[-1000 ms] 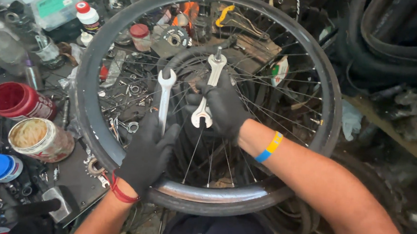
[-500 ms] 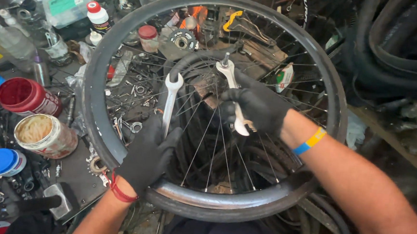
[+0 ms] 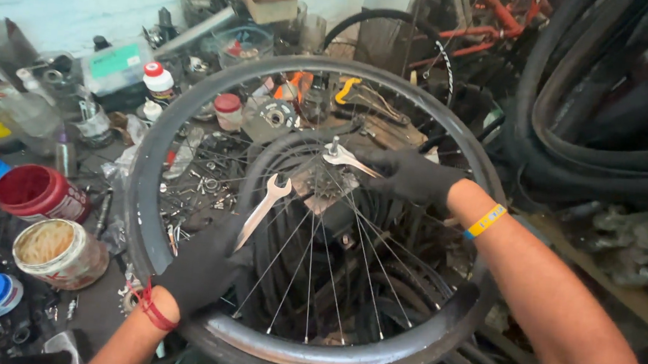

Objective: Adjusting the nuts on a bicycle wheel hub using two open-end wrenches at a repair station.

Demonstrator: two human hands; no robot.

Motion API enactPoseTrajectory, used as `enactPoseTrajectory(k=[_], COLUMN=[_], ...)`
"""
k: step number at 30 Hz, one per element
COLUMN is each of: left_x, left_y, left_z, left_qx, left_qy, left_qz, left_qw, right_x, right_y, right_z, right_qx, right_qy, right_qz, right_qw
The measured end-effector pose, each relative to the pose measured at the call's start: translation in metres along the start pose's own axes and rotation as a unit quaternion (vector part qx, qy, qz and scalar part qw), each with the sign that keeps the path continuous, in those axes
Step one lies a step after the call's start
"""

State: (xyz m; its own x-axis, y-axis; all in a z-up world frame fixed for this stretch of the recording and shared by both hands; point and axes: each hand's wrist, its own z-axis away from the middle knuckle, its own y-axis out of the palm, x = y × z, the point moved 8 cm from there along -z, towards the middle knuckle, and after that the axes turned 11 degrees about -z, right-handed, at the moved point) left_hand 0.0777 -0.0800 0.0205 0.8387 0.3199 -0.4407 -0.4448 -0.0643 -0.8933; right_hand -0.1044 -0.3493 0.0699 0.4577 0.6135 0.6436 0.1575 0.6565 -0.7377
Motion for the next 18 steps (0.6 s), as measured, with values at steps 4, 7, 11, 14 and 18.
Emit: enactPoseTrajectory(k=[4,7,11,14,18], left_x=[-0.005,0.006,0.038,0.053,0.024], left_y=[-0.007,0.007,0.032,0.044,0.017], left_z=[0.002,-0.003,-0.015,-0.02,-0.017], left_qx=[-0.013,0.003,-0.066,-0.104,-0.093], left_qy=[0.023,0.024,0.104,0.156,0.128], left_qz=[0.003,-0.035,-0.072,-0.138,-0.124], left_qw=[1.0,0.999,0.99,0.972,0.979], right_x=[0.004,0.0,-0.012,-0.023,-0.027], right_y=[-0.012,-0.026,-0.04,-0.048,-0.048], right_z=[-0.006,-0.02,-0.055,-0.065,-0.062], right_qx=[0.011,-0.005,-0.028,-0.038,-0.055], right_qy=[-0.013,-0.017,-0.12,-0.121,-0.166], right_qz=[0.013,0.124,0.18,0.186,0.185], right_qw=[1.0,0.992,0.976,0.974,0.967])
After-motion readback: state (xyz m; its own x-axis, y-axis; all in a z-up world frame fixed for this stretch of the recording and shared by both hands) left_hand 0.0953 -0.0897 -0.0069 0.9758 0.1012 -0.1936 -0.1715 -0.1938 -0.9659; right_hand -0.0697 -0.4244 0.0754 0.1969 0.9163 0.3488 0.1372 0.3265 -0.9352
